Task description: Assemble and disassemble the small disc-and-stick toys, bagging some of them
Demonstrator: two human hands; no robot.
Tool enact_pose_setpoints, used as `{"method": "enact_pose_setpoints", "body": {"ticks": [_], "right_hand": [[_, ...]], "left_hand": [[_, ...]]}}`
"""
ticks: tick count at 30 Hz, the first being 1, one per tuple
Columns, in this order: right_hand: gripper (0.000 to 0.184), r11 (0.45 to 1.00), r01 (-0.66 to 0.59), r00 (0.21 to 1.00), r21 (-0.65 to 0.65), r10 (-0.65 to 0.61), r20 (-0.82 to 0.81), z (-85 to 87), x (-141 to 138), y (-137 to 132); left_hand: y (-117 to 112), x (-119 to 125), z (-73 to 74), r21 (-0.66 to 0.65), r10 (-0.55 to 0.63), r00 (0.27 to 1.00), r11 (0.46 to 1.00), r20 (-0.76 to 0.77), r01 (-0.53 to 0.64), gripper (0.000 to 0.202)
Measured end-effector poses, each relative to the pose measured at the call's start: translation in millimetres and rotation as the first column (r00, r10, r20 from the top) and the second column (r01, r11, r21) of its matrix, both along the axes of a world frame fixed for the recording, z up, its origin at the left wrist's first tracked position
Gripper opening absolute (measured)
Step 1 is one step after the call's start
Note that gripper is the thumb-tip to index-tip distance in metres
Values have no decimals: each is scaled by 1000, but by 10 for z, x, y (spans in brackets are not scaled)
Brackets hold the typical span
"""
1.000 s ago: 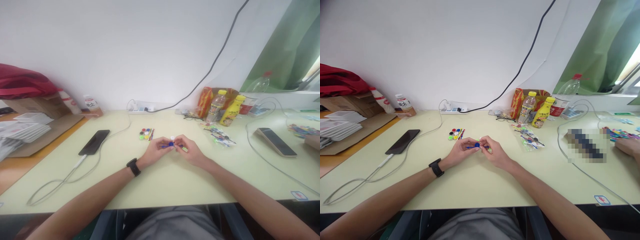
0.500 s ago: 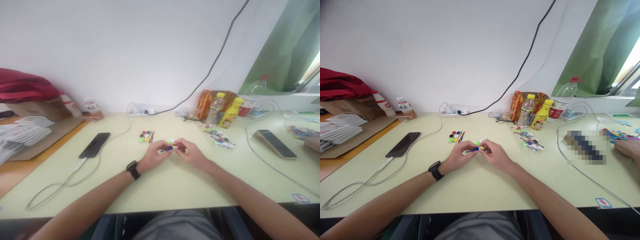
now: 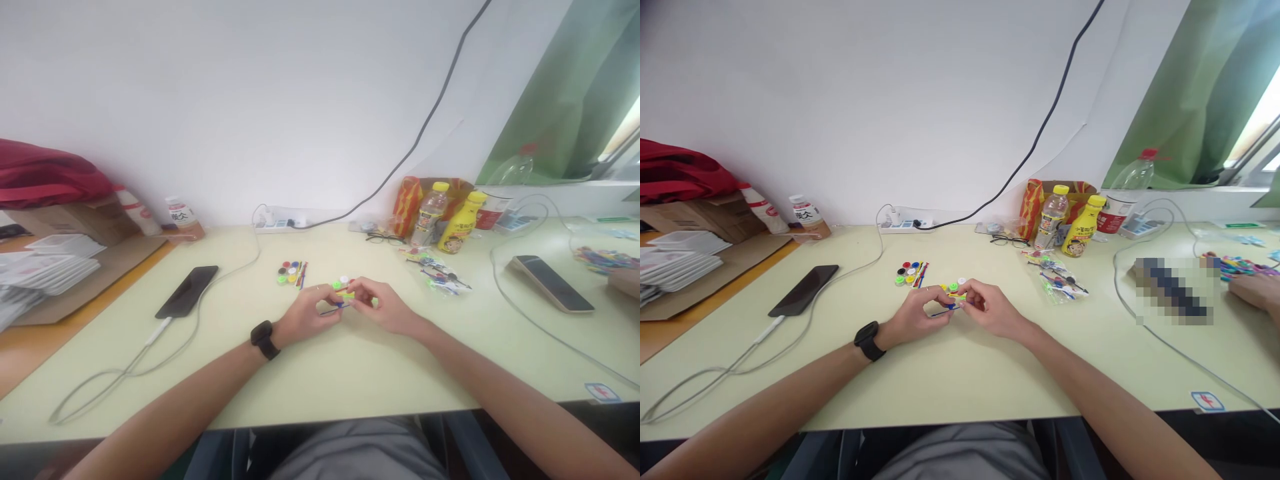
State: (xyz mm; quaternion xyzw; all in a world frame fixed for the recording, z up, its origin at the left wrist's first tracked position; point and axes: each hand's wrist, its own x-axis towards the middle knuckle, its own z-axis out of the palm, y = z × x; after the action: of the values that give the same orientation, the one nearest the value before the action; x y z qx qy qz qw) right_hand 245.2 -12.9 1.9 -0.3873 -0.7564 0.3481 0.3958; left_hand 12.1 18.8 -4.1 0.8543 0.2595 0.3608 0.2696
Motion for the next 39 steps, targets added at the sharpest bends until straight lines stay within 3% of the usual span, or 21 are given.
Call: {"method": "enact_pose_setpoints", "body": {"ticks": [11, 18, 23, 27, 29, 32, 37, 39], "right_hand": [[23, 997, -57, 998, -59, 55, -31, 19, 44, 15], [28, 994, -75, 992, -82, 66, -111, 14, 64, 74], [30, 997, 1, 983, -71, -14, -181, 6, 76, 116], [27, 963, 210, 975, 166, -195, -105, 52, 97, 74], [26, 960, 186, 982, 211, -178, -56, 74, 106, 39], [32, 981, 80, 997, 174, -80, -11, 65, 97, -5], [61, 994, 62, 992, 86, -52, -118, -9, 59, -9], [43, 999, 28, 989, 40, -22, -144, -15, 73, 15]], "left_hand": [[-20, -5, 7, 5, -34, 998, 999, -47, 34, 7], [-75, 36, 25, -75, -44, 995, 996, 93, 51, 5], [-80, 72, 73, -356, -129, 954, 908, 269, 223, 11], [-9, 80, 14, -493, -47, 935, 839, 353, 228, 22], [26, 74, -14, -530, -19, 925, 815, 378, 233, 24], [53, 65, -24, -546, -1, 918, 803, 397, 238, 24], [59, 61, -20, -546, 7, 914, 804, 405, 235, 25], [61, 59, -27, -541, 9, 914, 808, 405, 232, 25]]}}
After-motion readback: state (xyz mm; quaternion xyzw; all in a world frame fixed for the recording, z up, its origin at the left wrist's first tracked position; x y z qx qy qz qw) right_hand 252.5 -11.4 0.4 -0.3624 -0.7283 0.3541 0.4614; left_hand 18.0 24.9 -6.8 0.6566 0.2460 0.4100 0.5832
